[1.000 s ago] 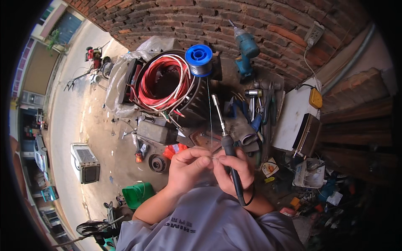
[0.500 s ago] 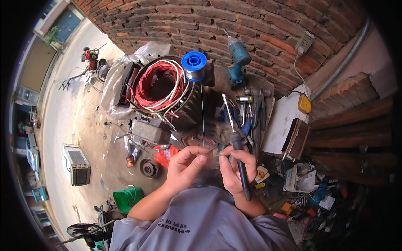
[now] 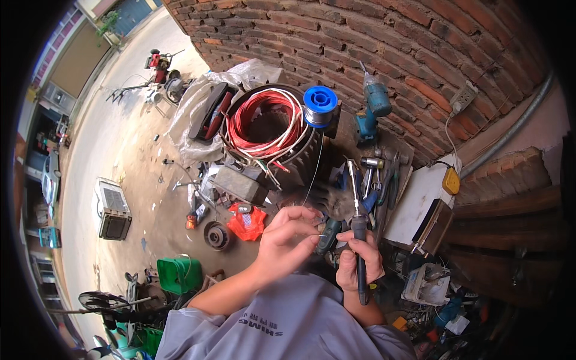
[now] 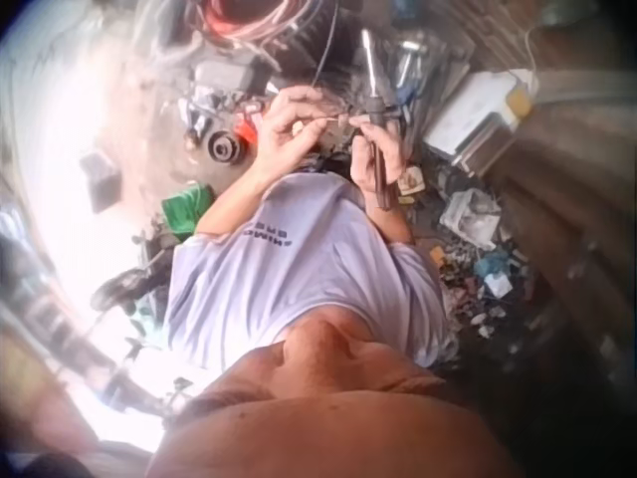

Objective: The person solders multiple wires to a small electrical component using a soldering iron and solder wire. They repeatedly heat the joint and apply solder, then inspect the connection before moving to the next wire.

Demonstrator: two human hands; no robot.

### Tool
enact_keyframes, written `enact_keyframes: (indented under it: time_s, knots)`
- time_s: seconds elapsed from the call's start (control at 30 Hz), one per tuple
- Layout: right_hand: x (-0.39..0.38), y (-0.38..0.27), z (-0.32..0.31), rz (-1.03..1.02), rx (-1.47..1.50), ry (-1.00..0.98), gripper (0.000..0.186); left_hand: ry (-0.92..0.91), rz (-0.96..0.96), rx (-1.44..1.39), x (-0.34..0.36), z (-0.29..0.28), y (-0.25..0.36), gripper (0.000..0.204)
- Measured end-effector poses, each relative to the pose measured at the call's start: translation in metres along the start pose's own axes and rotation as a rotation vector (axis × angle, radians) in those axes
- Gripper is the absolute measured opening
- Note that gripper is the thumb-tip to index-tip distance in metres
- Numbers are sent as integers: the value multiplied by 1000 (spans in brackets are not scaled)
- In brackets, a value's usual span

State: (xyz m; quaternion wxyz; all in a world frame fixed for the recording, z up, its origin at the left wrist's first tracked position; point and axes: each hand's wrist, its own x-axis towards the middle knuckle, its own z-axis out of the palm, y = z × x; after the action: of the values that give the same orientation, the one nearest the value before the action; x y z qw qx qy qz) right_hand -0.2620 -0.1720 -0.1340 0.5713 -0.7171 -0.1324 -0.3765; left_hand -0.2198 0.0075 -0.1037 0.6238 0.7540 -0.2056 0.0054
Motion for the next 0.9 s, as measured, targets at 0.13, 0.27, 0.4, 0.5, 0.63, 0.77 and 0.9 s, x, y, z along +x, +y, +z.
enact_keyframes:
  time_s: [0.13, 0.27, 0.4, 0.5, 0.63, 0.77, 0.9]
  knots:
    - [-3, 14, -18, -42, 36, 47, 32, 103, 26, 107, -9, -20, 3, 16]
    - [-15, 11, -26, 137, 105, 131, 42, 218, -27, 165, -15, -48, -4, 13]
    - [-7, 4, -28, 302, 278, 232, 37, 317, -47, 166, 3, -74, -16, 8]
    - [-1, 6, -29, 322, 352, 260, 32, 286, 119, 252, 27, -84, -23, 9]
    - [2, 4, -31, 372, 435, 214, 26, 123, 184, 256, 48, -99, -33, 14]
    - [7, -1, -27, 416, 482, 221, 25, -105, 311, 381, 62, -114, -42, 16]
    - [9, -6, -27, 490, 500, 269, 22, -184, 302, 413, 63, -123, -41, 18]
